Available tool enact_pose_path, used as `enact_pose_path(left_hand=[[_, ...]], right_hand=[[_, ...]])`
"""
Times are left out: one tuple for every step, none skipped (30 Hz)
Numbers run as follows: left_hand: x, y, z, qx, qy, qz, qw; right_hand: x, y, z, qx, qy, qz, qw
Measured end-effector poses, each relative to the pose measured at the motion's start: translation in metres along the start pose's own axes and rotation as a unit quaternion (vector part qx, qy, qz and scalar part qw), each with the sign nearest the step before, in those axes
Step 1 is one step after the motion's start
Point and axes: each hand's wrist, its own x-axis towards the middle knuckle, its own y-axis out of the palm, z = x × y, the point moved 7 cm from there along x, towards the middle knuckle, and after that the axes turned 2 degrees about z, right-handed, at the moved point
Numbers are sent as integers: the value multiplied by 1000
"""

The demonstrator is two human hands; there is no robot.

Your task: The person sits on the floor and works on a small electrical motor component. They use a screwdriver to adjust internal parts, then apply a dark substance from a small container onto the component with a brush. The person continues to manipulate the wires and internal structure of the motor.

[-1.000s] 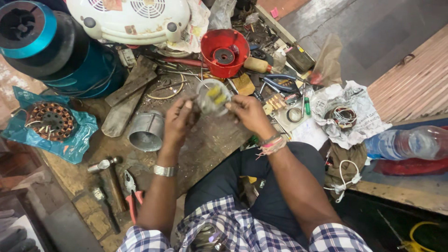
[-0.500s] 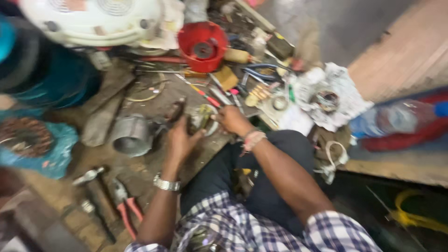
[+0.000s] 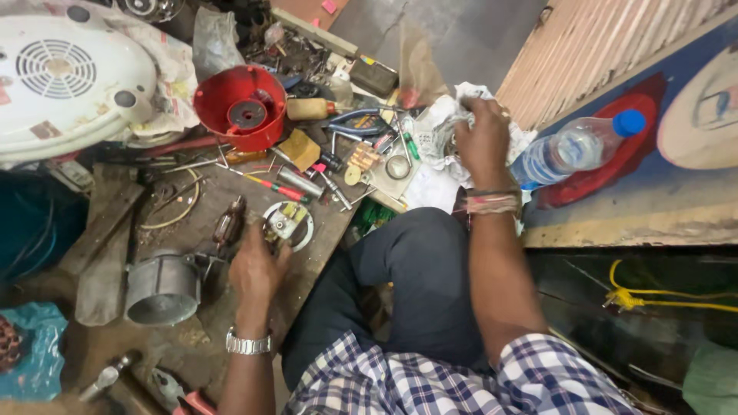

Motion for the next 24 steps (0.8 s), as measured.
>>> enact_pose_path(left_hand=[[-4, 1, 0, -7, -19, 7, 1000], [-8, 3, 0, -15, -39, 13, 999], [-6, 1, 3, -24, -59, 16, 998], [-9, 1, -1, -35, -55, 12, 998], [-11, -1, -3, -45, -54, 6, 997], [-15, -4, -3, -54, -56, 1, 997], [-18, -9, -5, -73, -44, -13, 996], [-20, -14, -7, -89, -29, -28, 995], [-23, -20, -9, -106, -11, -41, 993], [-27, -25, -9, -120, 2, -50, 991], [-29, -31, -10, -135, 17, -62, 989], [-31, -37, -11, -150, 32, -73, 985], [-31, -41, -10, -158, 33, -84, 983], [-32, -45, -8, -166, 32, -91, 981], [-33, -48, -8, -175, 32, -96, 979], [-34, -47, -5, -251, 7, -83, 965], [-31, -45, -4, -324, -12, -72, 943], [-26, -42, -4, -396, -28, -61, 916], [-18, -37, -7, -506, -31, -36, 861], [-7, -31, -12, -607, -34, -8, 794], [1, -27, -18, -699, -34, 21, 714], [8, -20, -22, -771, -54, 36, 634], [17, -15, -27, -833, -72, 49, 547], [24, -12, -28, -885, -86, 58, 454]], right_hand=[[-7, 9, -16, -15, 5, 51, 999], [-14, 20, -29, -29, 9, 101, 994], [-17, 33, -36, -44, 9, 150, 988], [-19, 39, -43, -48, 2, 154, 987], [-19, 44, -44, -51, -8, 158, 986], [-22, 50, -42, -53, -19, 166, 985], [-20, 54, -43, -63, 3, 176, 982], [-20, 53, -42, -74, 27, 184, 980], [-21, 50, -40, -86, 52, 190, 977], [-22, 41, -29, -69, 49, 158, 984], [-22, 30, -16, -52, 45, 123, 990], [-20, 19, 0, -35, 41, 89, 995], [-19, 9, 20, -17, 13, 68, 997], [-22, -4, 40, 0, -13, 49, 999], [-25, -18, 60, 15, -37, 32, 999], [-25, -27, 83, 43, -69, 48, 996], [-23, -35, 106, 71, -101, 58, 991], [-23, -41, 131, 99, -131, 67, 984], [-22, -38, 154, 205, -129, 128, 962], [-23, -30, 180, 307, -124, 188, 925], [-24, -24, 213, 336, -181, 206, 901], [-28, -17, 244, 365, -238, 222, 872], [-37, -7, 267, 346, -254, 239, 871], [-47, 4, 289, 328, -274, 257, 867]])
